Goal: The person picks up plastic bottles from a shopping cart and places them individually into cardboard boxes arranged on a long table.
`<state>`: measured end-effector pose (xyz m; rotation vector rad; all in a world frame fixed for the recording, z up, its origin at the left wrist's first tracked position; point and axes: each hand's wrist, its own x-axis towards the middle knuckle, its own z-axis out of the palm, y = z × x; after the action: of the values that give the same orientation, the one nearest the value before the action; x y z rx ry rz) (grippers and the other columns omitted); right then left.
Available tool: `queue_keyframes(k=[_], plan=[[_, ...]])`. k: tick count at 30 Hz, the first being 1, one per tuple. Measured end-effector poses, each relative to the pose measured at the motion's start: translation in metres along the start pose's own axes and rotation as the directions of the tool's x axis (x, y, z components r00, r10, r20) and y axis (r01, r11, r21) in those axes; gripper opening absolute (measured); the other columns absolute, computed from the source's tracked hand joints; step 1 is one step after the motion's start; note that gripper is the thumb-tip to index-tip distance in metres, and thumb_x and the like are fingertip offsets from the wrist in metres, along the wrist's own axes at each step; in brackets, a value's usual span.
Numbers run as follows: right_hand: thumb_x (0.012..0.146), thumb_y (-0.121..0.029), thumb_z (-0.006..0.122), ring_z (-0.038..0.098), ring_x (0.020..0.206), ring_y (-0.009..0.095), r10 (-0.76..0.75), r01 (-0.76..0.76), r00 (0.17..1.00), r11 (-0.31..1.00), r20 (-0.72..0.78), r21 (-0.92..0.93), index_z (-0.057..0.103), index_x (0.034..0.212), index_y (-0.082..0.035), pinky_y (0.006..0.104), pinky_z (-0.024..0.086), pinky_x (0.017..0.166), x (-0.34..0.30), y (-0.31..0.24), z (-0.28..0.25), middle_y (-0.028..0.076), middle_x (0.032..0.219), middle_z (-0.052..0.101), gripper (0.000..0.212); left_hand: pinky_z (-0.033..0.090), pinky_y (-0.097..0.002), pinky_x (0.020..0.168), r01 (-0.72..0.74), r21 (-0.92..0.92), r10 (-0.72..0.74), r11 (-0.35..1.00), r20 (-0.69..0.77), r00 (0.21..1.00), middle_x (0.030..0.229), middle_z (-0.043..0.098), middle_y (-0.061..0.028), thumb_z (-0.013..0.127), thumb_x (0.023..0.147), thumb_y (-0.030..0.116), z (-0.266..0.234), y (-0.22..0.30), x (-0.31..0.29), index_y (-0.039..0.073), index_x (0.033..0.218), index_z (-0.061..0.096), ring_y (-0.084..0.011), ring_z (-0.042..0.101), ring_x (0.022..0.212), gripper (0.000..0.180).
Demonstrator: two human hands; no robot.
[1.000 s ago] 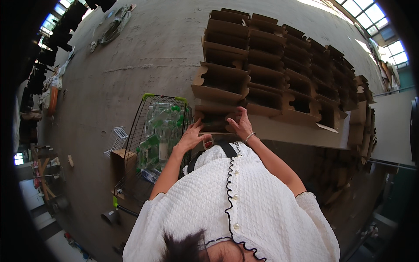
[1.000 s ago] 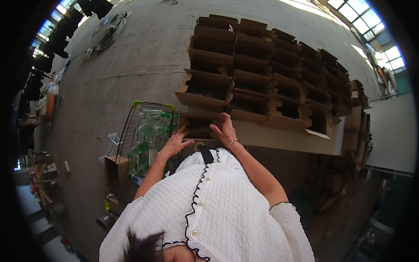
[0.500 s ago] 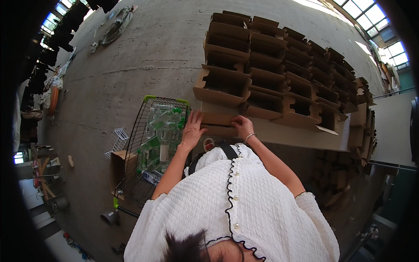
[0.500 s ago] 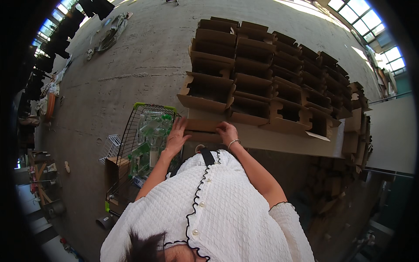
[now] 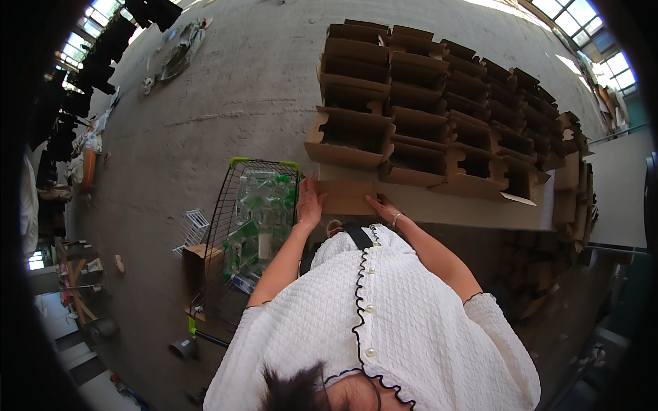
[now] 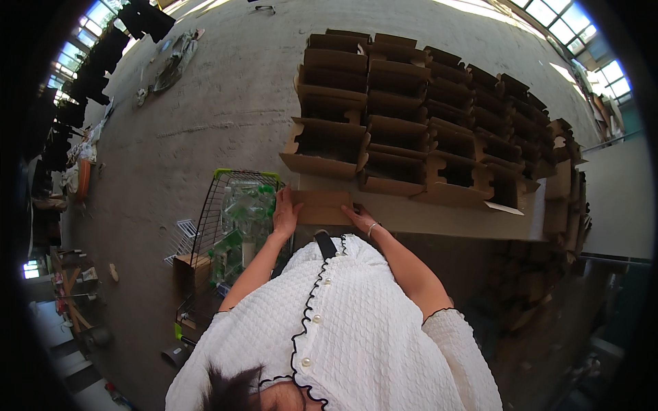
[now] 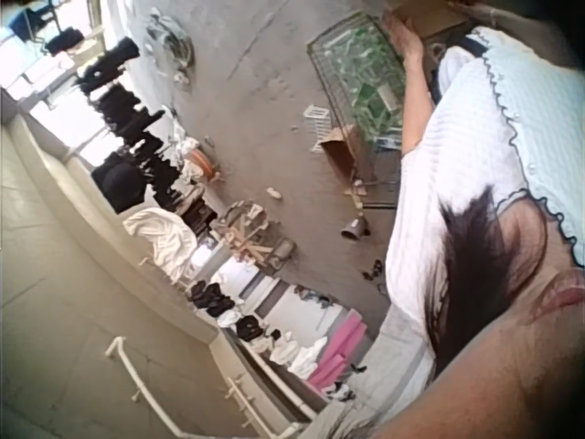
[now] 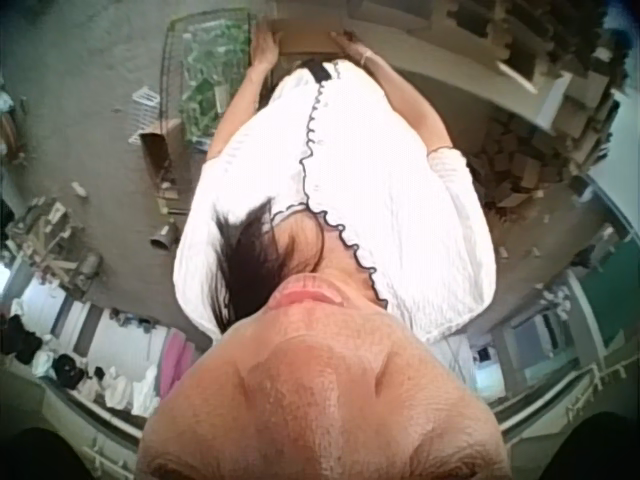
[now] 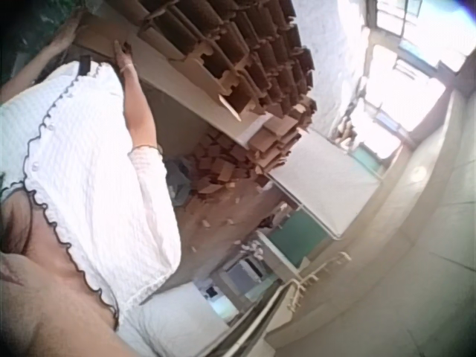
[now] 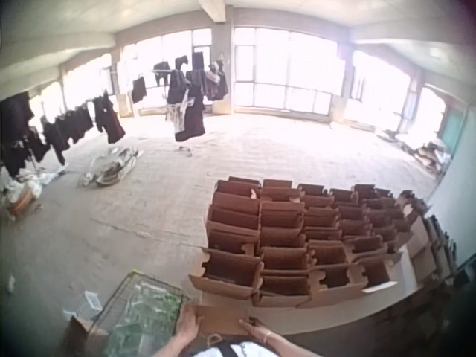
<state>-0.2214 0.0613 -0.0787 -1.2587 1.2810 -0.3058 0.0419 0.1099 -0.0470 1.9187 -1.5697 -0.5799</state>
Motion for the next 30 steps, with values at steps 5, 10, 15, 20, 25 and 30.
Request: queue_keyframes(k=[5,10,15,20,25,30], plan=[[0.085,-0.059,0.057,0.050,0.121,0.032,-0.046,0.047,0.999,0.999,0.015,-0.017,0.046,0.133,0.001,0.0363,0.039,0.101,0.006,0.006,0.008,0.019,0.133,0.052,0.077,0.039,-0.0368,0.099,0.345,-0.538,-0.201,0.770,0.309,0.930,0.136,0.044,-0.0164,0.052,0.096,0.030,0.035,-0.076,-0.007,0.007,0.146,0.023,-0.0284,0.046,0.121,0.063],[0.088,-0.056,0.055,0.049,0.120,0.029,-0.035,0.036,0.999,0.995,-0.015,0.098,0.042,0.136,-0.001,0.0354,0.039,0.100,0.019,0.045,0.008,0.019,0.132,0.052,0.074,0.036,-0.0309,0.102,0.618,-0.587,-0.315,0.523,0.541,0.780,0.139,0.043,-0.0120,0.048,0.098,0.035,0.004,-0.024,-0.003,0.004,0.146,0.023,-0.0208,0.043,0.125,0.063],[0.088,-0.050,0.059,0.044,0.125,0.027,-0.080,0.088,0.995,0.989,-0.067,0.119,0.034,0.141,0.000,0.0346,0.035,0.105,0.023,0.035,0.026,0.016,0.141,0.042,0.077,0.033,-0.0295,0.103,0.459,-0.650,-0.178,0.605,0.452,0.874,0.137,0.044,-0.0097,0.045,0.100,0.033,0.017,-0.069,-0.006,0.002,0.144,0.029,-0.0186,0.043,0.123,0.056],[0.082,-0.053,0.064,0.040,0.130,0.030,-0.139,0.139,0.990,0.970,-0.011,0.199,0.030,0.142,0.000,0.0345,0.032,0.107,0.008,0.005,0.027,0.020,0.142,0.039,0.088,0.036,-0.0309,0.102,0.499,-0.609,-0.184,0.617,0.504,0.844,0.136,0.044,-0.0082,0.045,0.100,0.037,0.006,-0.078,-0.005,0.003,0.141,0.034,-0.0182,0.045,0.121,0.055],[0.066,-0.059,0.076,0.026,0.137,0.034,-0.044,0.050,0.998,0.987,-0.042,0.156,0.006,0.149,-0.004,0.0355,0.026,0.112,-0.001,-0.006,0.034,0.026,0.147,0.025,0.121,0.046,-0.0342,0.092,0.697,-0.541,-0.291,0.470,0.651,0.701,0.133,0.047,-0.0065,0.045,0.097,0.048,-0.010,-0.079,-0.006,0.006,0.142,0.034,-0.0177,0.049,0.117,0.063],[0.066,-0.053,0.076,0.049,0.117,0.033,-0.010,-0.008,0.998,0.957,0.062,0.288,0.004,0.150,-0.013,0.0370,0.052,0.079,0.002,-0.001,0.039,0.024,0.138,0.036,0.117,0.044,-0.0327,0.095,0.683,-0.496,-0.269,0.537,0.667,0.695,0.133,0.048,-0.0057,0.044,0.096,0.053,-0.021,-0.067,0.002,0.006,0.143,0.033,-0.0178,0.049,0.118,0.068]])
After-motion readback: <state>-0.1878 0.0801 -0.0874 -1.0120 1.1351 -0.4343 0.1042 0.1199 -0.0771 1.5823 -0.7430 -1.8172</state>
